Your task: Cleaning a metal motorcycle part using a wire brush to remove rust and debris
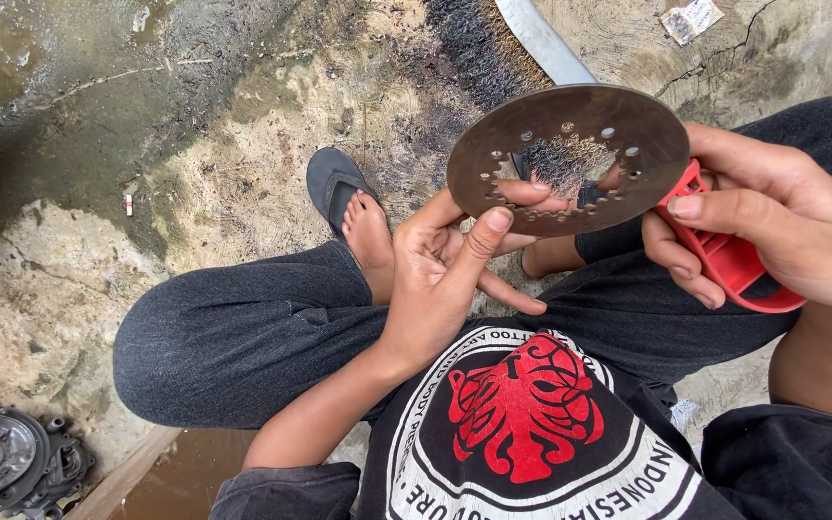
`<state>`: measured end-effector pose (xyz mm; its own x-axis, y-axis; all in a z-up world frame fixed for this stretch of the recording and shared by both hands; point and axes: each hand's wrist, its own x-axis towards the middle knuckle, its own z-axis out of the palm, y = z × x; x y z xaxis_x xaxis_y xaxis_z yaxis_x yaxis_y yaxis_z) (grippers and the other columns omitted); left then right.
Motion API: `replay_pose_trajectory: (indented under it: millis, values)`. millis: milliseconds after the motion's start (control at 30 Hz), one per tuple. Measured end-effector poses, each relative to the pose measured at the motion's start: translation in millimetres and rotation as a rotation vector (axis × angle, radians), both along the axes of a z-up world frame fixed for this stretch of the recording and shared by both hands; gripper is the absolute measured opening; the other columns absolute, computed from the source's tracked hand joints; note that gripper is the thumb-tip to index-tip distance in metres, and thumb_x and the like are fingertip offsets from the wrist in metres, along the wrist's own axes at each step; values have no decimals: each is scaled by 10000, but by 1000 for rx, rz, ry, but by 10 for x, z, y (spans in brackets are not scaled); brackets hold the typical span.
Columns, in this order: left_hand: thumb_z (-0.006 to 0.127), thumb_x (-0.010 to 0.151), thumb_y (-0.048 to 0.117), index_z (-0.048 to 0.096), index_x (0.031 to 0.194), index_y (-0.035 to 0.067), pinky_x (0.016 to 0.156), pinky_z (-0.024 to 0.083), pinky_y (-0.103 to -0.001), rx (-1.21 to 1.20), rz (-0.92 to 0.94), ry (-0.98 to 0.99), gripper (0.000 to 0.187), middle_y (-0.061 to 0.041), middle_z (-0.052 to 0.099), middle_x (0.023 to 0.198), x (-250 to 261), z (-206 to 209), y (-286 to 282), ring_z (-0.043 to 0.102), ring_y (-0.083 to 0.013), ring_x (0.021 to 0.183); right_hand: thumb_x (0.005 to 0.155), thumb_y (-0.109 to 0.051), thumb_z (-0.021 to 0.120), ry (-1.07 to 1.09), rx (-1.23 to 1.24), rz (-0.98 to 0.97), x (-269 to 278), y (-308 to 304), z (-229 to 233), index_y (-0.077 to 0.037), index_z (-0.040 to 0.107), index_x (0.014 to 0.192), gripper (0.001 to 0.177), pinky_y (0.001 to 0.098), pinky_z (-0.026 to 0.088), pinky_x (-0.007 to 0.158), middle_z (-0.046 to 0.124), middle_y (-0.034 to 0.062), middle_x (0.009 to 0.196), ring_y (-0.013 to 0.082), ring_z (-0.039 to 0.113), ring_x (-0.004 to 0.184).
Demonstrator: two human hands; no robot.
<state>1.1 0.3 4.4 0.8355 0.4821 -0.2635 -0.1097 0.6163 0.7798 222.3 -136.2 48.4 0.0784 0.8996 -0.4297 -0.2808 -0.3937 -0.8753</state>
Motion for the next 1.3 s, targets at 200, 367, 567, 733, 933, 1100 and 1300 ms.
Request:
replay_pose_trajectory:
  millis: [200,367,567,733,933,1100,1300]
  values:
    - [547,1059,219,583,1338,-7,590,706,-449,-26,7,10,361,-247,670,1322,3,2,-7,735,-431,1149,1010,-154,490,-43,-4,13,-15,12,-3,2,523,1382,405,247,467,381,485,109,590,179,486,353]
    - [550,1055,247,590,1327,-6,599,709,-441,-16,0,7,374,-246,669,1315,8,17,0,718,-436,1200,1013,-149,476,-104,-16,25,-14,8,-20,35,544,1384,420,246,472,396,489,112,610,184,495,370]
    - [559,1053,244,618,1284,-6,605,720,-442,6,24,11,345,-204,653,1326,19,8,-19,721,-415,1199,1018,-151,464,-169,-21,60,-14,12,-26,32,543,1391,423,263,484,411,469,99,603,193,514,373]
    - [560,1051,255,612,1284,1,613,717,-436,-5,29,3,348,-215,638,1348,28,2,-28,715,-416,1208,1020,-147,465,-209,-28,76,-14,16,-20,27,546,1376,404,255,500,410,463,80,645,185,539,413]
    - [568,1054,238,625,1286,13,635,724,-445,-30,57,-2,328,-164,632,1344,34,-24,-58,700,-358,1240,1030,-140,449,-289,-35,114,1,-5,-33,22,536,1324,346,274,523,443,503,116,575,187,546,374]
    - [561,1059,206,610,1309,-10,654,726,-457,-52,72,-17,334,-162,614,1369,46,-28,-69,685,-369,1258,1034,-121,453,-290,-64,86,25,-62,-97,24,521,1243,263,290,509,440,485,129,546,206,534,367]
    - [553,1061,200,607,1291,-12,651,732,-438,-23,69,-9,318,-154,630,1339,59,-30,-68,716,-358,1202,1030,-107,451,-365,-61,124,7,-38,-82,32,539,1298,315,273,510,467,499,121,546,194,548,352]
